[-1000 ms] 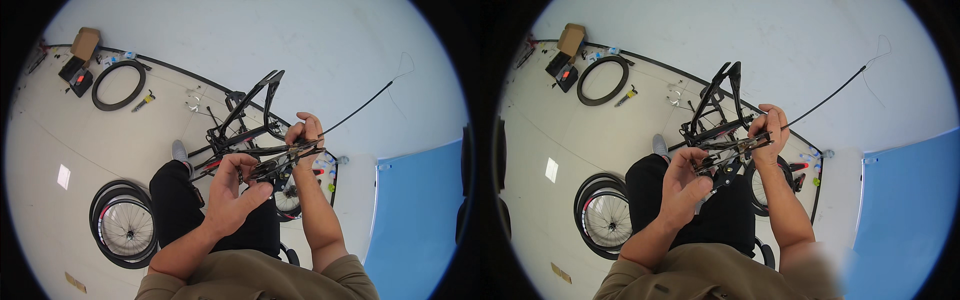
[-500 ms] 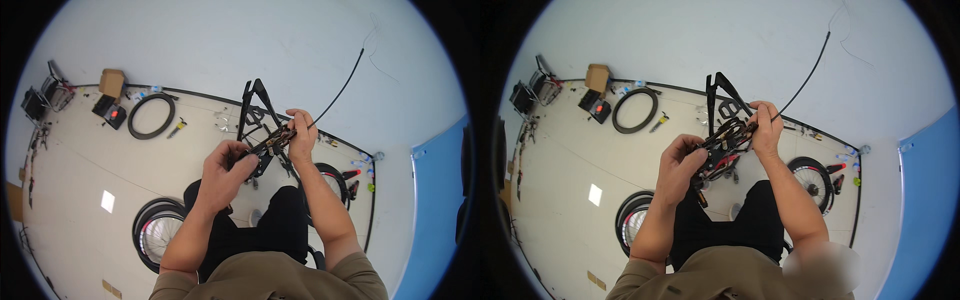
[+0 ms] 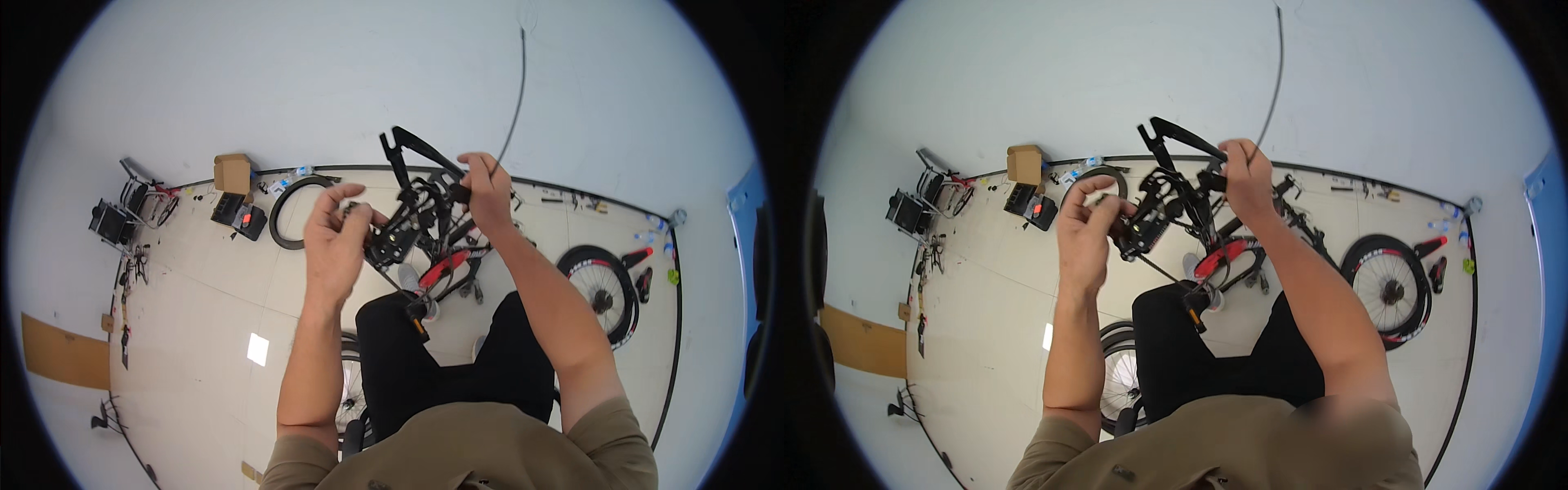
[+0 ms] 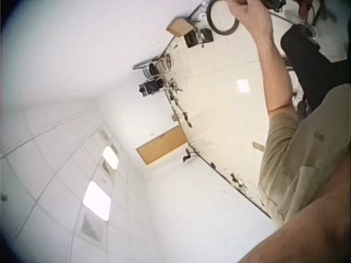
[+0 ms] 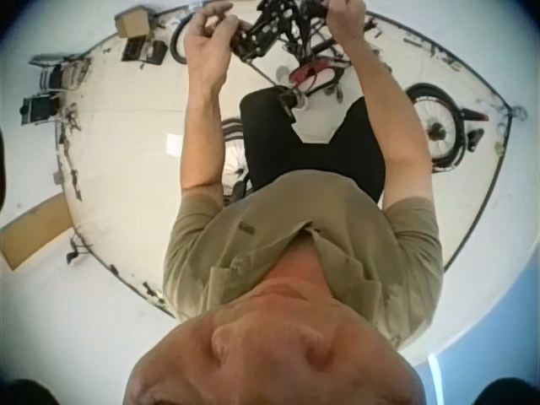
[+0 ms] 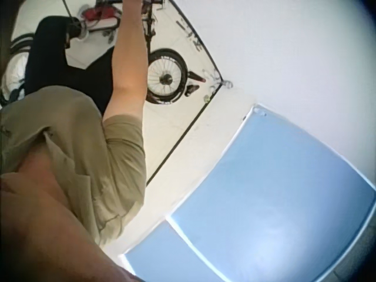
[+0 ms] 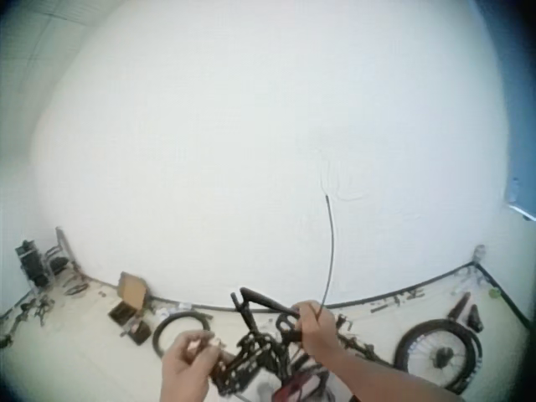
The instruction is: The person installs a bicycle chain onto a disassembled bicycle frame. They thread the chain through the rear derailleur, route it around the chainring, and repeatedly adjust the chain and derailleur to check alignment and tension.
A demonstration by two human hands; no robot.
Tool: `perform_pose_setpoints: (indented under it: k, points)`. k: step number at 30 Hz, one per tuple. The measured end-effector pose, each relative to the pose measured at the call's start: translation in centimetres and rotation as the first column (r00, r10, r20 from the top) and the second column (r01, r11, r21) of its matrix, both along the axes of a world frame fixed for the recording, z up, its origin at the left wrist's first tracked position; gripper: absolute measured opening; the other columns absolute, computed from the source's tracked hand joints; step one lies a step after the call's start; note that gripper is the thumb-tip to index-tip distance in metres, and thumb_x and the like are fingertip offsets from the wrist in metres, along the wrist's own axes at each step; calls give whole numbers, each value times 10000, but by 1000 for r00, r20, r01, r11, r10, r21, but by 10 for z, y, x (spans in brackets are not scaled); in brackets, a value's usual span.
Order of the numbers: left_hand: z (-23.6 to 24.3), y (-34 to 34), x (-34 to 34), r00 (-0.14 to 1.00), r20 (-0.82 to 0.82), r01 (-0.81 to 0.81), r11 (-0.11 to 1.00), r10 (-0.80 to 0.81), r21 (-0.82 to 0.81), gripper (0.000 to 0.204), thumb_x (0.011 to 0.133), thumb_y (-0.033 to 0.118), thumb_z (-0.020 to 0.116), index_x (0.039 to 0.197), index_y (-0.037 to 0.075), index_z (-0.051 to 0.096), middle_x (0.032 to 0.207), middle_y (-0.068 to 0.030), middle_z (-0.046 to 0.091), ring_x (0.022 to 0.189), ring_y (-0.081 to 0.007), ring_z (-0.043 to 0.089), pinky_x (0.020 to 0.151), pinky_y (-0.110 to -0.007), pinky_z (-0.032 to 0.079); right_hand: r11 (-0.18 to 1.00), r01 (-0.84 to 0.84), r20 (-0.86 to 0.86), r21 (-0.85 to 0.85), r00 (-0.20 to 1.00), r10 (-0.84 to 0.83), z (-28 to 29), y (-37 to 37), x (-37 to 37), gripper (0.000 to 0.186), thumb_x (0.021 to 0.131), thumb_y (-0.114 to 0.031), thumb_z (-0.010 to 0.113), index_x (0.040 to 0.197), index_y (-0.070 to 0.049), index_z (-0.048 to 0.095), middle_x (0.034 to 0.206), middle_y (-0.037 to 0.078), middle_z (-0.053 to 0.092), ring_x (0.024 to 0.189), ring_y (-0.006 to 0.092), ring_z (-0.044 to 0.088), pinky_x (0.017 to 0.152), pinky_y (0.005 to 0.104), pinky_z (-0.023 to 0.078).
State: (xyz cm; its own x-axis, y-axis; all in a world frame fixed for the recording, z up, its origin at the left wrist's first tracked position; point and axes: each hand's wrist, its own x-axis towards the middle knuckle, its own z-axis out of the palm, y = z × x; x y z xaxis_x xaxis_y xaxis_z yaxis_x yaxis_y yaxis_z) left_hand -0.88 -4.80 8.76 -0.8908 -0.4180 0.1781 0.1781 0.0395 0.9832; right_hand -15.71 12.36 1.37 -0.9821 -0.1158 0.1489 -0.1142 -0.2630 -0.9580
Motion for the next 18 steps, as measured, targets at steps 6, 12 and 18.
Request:
perform_pose_setpoints:
  k: [6,12,18]
  points:
    - [4,26,-13,994,-106,-24,988,7,-155,254,951,236,684,1054,9,633,847,0,634,731,-28,518,623,-169,409,986,133,-148,105,982,-117,-1,-5,-8,309,927,-228,521,885,46,658,672,119,595,657,182,558,655,330,456]
    - [-2,26,-21,1000,-3,15,969,-16,-246,217,887,220,765,896,25,671,722,51,588,619,-23,451,545,-176,344,998,44,-40,42,998,-42,-1,8,-7,332,918,-262,589,978,63,621,687,56,606,598,116,576,569,287,467]
    - [2,33,-20,997,81,16,963,6,-268,204,859,173,775,939,4,694,767,34,627,667,-31,488,594,-191,381,1000,7,-62,-22,998,-9,-22,35,10,484,898,-348,697,1113,76,607,980,108,683,883,131,619,780,276,495]
